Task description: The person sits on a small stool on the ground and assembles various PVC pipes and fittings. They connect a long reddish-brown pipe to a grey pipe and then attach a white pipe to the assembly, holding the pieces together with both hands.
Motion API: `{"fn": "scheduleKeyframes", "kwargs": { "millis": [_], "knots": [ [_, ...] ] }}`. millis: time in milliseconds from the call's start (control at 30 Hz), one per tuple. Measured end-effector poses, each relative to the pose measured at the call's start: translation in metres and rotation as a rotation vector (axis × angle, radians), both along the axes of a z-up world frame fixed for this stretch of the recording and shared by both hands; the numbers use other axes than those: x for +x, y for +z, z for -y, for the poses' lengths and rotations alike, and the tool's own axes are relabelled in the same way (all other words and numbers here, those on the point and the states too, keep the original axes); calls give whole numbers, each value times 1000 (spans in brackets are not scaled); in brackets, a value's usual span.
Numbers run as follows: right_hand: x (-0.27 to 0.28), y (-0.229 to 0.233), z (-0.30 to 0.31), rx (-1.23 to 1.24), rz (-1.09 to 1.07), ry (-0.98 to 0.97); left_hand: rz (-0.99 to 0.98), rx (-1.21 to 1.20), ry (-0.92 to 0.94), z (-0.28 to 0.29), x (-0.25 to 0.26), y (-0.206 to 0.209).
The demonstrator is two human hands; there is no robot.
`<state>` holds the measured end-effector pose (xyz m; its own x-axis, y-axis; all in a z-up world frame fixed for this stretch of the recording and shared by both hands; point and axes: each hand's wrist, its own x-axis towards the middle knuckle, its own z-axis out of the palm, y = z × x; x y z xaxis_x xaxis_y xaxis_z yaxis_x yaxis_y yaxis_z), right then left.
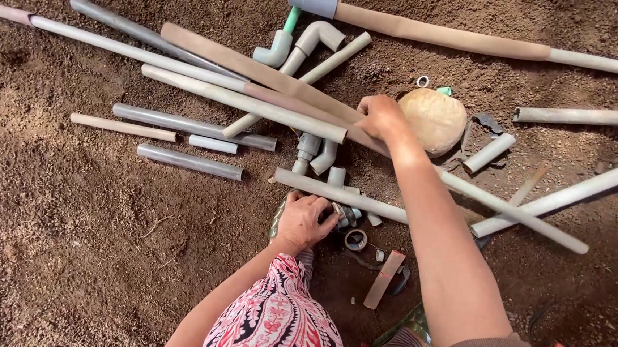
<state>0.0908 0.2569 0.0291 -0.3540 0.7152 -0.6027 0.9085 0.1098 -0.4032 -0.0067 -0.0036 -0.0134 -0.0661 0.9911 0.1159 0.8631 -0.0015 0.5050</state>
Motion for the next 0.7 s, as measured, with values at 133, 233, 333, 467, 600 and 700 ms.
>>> {"fn": "scheduleKeyframes", "kwargs": {
  "millis": [133,233,333,467,600,700],
  "knots": [
    [7,22,7,157,-105,11,-9,30,1,-4,1,8],
    [27,59,10,229,-35,69,-24,2,-19,-10,2,23],
    [59,89,26,65,63,101,-21,2,-23,-11,2,26],
    [102,84,57,-134,187,45,-37,5,-28,-6,5,19],
    [152,7,87,144,304,69,-53,-17,-26,-6,5,2],
    [145,38,91,247,275,60,-94,-60,-55,0,-1,-17]
  ]
}}
